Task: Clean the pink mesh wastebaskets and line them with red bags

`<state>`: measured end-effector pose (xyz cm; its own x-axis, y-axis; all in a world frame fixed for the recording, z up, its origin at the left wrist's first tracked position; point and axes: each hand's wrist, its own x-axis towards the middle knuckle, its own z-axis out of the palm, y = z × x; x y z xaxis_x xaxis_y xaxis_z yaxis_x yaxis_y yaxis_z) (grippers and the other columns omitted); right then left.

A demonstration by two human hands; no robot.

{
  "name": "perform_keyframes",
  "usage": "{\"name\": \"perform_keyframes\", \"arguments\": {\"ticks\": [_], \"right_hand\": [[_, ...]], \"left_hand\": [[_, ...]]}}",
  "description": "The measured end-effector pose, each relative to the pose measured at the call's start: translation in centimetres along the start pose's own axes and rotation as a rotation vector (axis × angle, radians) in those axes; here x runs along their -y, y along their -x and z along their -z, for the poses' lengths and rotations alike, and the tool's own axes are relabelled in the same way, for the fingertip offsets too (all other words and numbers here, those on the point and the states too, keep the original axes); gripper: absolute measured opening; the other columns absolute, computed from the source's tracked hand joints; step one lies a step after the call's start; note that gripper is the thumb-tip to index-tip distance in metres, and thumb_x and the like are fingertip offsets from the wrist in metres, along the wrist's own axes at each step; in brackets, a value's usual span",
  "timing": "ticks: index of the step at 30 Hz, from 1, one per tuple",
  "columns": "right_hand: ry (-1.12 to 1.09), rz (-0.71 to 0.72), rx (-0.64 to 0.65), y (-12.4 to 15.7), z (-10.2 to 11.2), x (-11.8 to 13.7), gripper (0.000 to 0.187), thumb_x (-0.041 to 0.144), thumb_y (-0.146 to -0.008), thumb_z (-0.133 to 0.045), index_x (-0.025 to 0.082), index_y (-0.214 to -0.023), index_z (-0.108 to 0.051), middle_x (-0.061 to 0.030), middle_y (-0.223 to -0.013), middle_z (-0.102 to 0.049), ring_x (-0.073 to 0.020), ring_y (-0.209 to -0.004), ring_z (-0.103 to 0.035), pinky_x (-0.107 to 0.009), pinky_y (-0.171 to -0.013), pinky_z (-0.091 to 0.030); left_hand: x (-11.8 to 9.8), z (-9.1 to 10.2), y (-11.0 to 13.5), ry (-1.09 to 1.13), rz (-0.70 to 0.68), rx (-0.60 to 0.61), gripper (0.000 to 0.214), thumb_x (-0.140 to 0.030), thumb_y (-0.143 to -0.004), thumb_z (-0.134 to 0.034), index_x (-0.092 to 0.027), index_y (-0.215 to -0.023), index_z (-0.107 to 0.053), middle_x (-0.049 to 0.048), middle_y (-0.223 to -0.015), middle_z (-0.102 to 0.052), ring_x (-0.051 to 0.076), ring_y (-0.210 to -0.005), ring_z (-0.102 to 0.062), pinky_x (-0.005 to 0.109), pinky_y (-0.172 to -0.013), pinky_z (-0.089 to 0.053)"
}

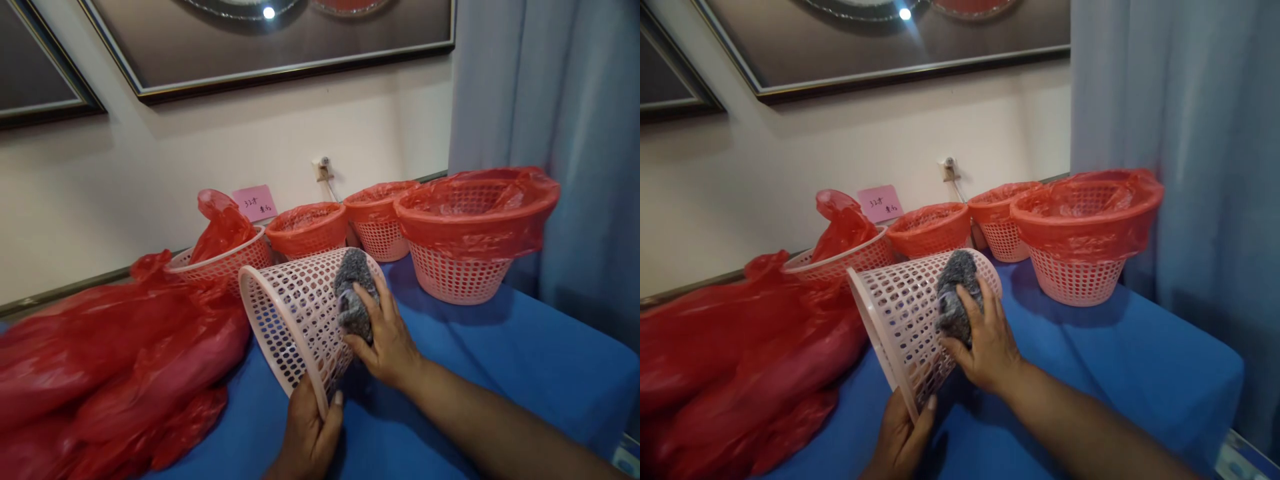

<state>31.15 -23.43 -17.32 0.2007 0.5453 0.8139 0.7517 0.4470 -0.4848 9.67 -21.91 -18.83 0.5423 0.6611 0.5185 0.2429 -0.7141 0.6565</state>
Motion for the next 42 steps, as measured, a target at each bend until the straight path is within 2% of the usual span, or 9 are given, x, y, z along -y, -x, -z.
{"name": "perform_keyframes", "arguments": {"ticks": [11, 15, 21, 24, 29, 31, 37, 39, 42], "right_hand": [[-0.094, 0.491, 0.035, 0.3, 0.7, 1.7, 0.059, 0.018, -0.089, -0.058, 0.037, -0.145, -0.056, -0.0082, -0.151, -0.045, -0.0271, -0.125, -0.057, -0.046, -0.102, -0.058], [-0.112, 0.349, 0.021, 0.1, -0.1, 0.2, 0.059, 0.011, -0.083, -0.055, 0.032, -0.137, -0.065, -0.009, -0.149, -0.048, -0.0275, -0.128, -0.057, -0.046, -0.104, -0.056], [-0.008, -0.403, -0.123, -2.5, -0.2, -7.0, 0.054, 0.011, -0.083, -0.052, 0.029, -0.131, -0.071, -0.0098, -0.143, -0.056, -0.0309, -0.13, -0.06, -0.056, -0.115, -0.048], [-0.081, -0.27, -0.1, -2.1, 0.2, -5.5, 0.057, 0.011, -0.084, -0.051, 0.029, -0.136, -0.067, -0.0094, -0.148, -0.052, -0.0297, -0.137, -0.055, -0.053, -0.118, -0.046], [-0.293, 0.427, 0.109, 0.5, 0.3, 1.3, 0.069, 0.013, -0.078, -0.054, 0.029, -0.145, -0.058, -0.0092, -0.157, -0.043, -0.0277, -0.136, -0.055, -0.046, -0.111, -0.052], [-0.284, 0.386, 0.092, 0.5, 0.0, 1.0, 0.066, 0.014, -0.078, -0.054, 0.027, -0.142, -0.061, -0.0101, -0.154, -0.047, -0.0277, -0.134, -0.056, -0.047, -0.111, -0.052], [-0.063, -0.436, -0.143, -2.8, 0.0, -7.1, 0.047, 0.018, -0.083, -0.053, 0.026, -0.124, -0.074, -0.0112, -0.133, -0.062, -0.0307, -0.125, -0.063, -0.057, -0.114, -0.047], [-0.078, -0.395, -0.155, -2.8, 0.4, -6.8, 0.048, 0.019, -0.084, -0.053, 0.026, -0.128, -0.071, -0.0112, -0.135, -0.061, -0.0303, -0.128, -0.061, -0.056, -0.116, -0.046], [-0.184, 0.0, -0.029, -1.4, 0.8, -2.8, 0.059, 0.014, -0.083, -0.053, 0.028, -0.139, -0.064, -0.0092, -0.153, -0.049, -0.0291, -0.141, -0.051, -0.05, -0.116, -0.046]], "left_hand": [[0.3, -0.1, 0.3, 0.093, 0.087, 0.033, 0.046, -0.035, -0.102, -0.054, -0.02, -0.144, -0.064, 0.0142, -0.139, -0.07, 0.035, -0.128, -0.066, 0.048, -0.11, -0.054], [0.7, -0.1, 0.0, 0.111, 0.101, 0.026, 0.045, -0.035, -0.102, -0.053, -0.019, -0.143, -0.065, 0.0136, -0.141, -0.069, 0.034, -0.132, -0.064, 0.048, -0.115, -0.05], [0.5, 0.2, -0.2, 0.02, 0.093, 0.025, 0.046, -0.032, -0.099, -0.057, -0.019, -0.141, -0.067, 0.0136, -0.138, -0.071, 0.034, -0.133, -0.064, 0.049, -0.117, -0.047], [0.0, 0.2, -0.8, -0.023, 0.06, 0.066, 0.042, -0.028, -0.096, -0.056, -0.018, -0.134, -0.072, 0.0141, -0.13, -0.075, 0.033, -0.127, -0.068, 0.047, -0.113, -0.051], [-0.6, 0.3, -1.7, 0.027, 0.007, 0.109, 0.031, -0.024, -0.092, -0.056, -0.019, -0.109, -0.081, 0.0088, -0.095, -0.082, 0.027, -0.086, -0.078, 0.036, -0.083, -0.065], [-0.5, 0.3, -1.8, 0.033, 0.015, 0.103, 0.037, -0.021, -0.092, -0.053, -0.02, -0.118, -0.08, 0.0089, -0.106, -0.082, 0.027, -0.092, -0.078, 0.037, -0.087, -0.064], [0.4, 0.2, -1.7, -0.023, 0.075, 0.124, 0.053, -0.013, -0.085, -0.053, -0.02, -0.134, -0.073, 0.0099, -0.132, -0.075, 0.032, -0.127, -0.068, 0.049, -0.113, -0.051], [0.4, 0.0, -2.0, -0.014, 0.092, 0.148, 0.055, -0.012, -0.08, -0.054, -0.02, -0.13, -0.075, 0.0097, -0.133, -0.075, 0.032, -0.13, -0.066, 0.05, -0.116, -0.048], [-0.1, -0.2, -2.6, 0.053, 0.134, 0.143, 0.049, -0.013, -0.075, -0.058, -0.021, -0.118, -0.08, 0.0085, -0.129, -0.077, 0.032, -0.129, -0.067, 0.05, -0.115, -0.048]]}}
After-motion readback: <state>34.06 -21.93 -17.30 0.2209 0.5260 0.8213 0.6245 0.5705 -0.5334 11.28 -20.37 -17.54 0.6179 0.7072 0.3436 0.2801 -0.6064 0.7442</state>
